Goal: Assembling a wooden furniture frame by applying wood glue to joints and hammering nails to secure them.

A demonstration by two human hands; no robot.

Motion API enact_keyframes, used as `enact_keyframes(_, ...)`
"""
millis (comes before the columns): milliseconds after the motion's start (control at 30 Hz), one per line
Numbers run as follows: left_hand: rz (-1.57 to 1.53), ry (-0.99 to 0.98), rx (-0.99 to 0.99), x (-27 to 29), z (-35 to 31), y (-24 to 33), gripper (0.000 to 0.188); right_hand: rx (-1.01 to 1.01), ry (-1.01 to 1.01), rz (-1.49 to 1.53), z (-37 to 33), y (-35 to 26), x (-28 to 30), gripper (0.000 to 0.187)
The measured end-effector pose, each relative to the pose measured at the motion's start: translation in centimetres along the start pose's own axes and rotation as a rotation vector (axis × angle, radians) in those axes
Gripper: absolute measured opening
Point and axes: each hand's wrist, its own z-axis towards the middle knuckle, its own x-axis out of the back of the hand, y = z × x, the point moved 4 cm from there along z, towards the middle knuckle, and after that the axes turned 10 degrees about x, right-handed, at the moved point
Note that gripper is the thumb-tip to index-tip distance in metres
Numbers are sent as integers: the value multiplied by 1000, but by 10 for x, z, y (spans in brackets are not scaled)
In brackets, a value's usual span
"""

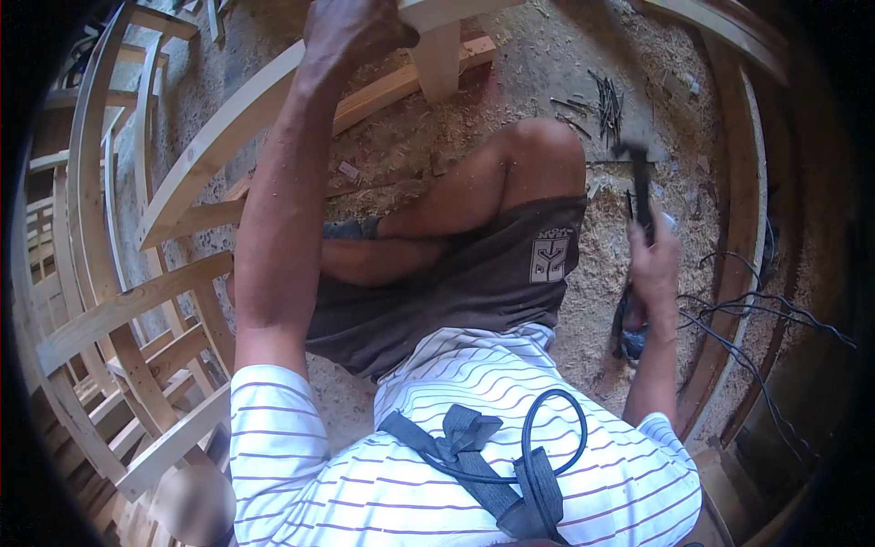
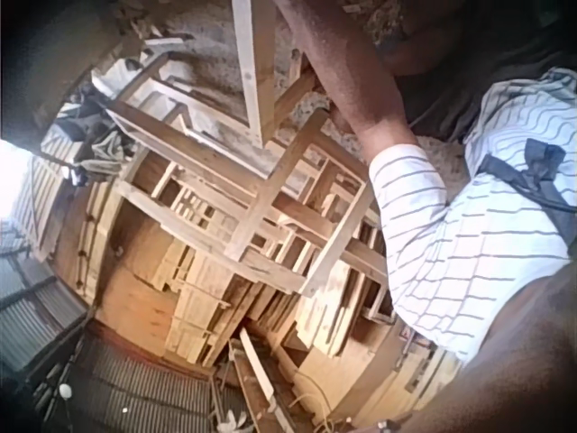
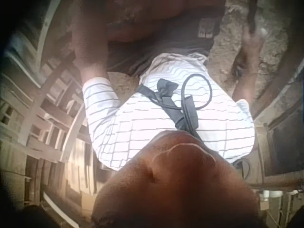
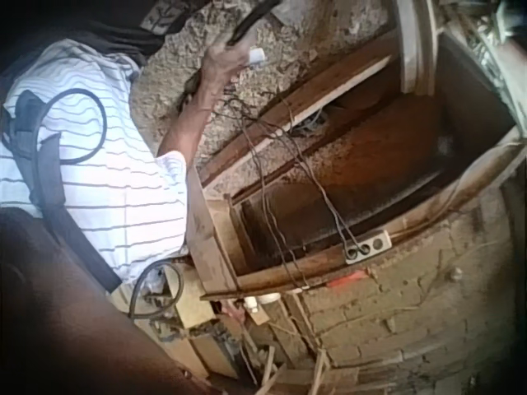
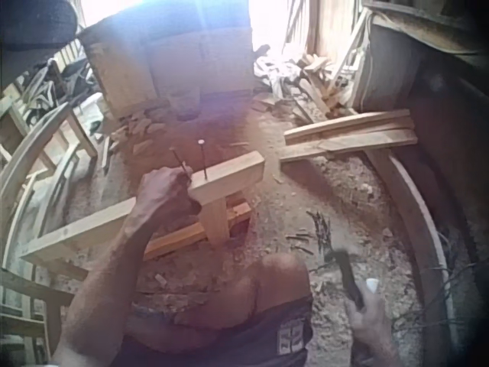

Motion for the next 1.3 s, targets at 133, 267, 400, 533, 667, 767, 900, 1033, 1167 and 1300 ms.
enact_keyframes(133, -36, 83, -79, -2, -4, 1, 37, 393, 294, 298, 56, -131, 56, 50)
enact_keyframes(267, -54, 32, -90, -1, -6, 2, 42, 723, 408, 131, 86, -226, 83, 54)
enact_keyframes(400, -41, -2, -129, -8, -4, 1, 30, 914, 71, -324, 131, -240, 43, 49)
enact_keyframes(533, -112, 108, -114, -9, 1, -7, 25, 809, 23, -214, 127, -257, 54, 41)
enact_keyframes(667, -70, 30, -114, 0, 2, 14, 29, 649, 476, 114, 96, -256, 98, 26)
enact_keyframes(767, -37, 11, -95, -1, -1, 0, 33, 825, 265, -206, 122, -258, 61, 30)
enact_keyframes(900, -60, 21, -91, -7, -4, 4, 34, 1020, 93, -399, 142, -243, 27, 48)
enact_keyframes(1033, -39, 45, -130, -10, -5, -3, 35, 863, 438, -16, 111, -257, 52, 44)
enact_keyframes(1167, -71, 46, -133, -6, -1, 6, 34, 1100, 172, -296, 137, -239, 24, 51)
enact_keyframes(1300, -29, 11, -92, -11, -8, 1, 37, 830, -34, -37, 134, -239, 30, 47)
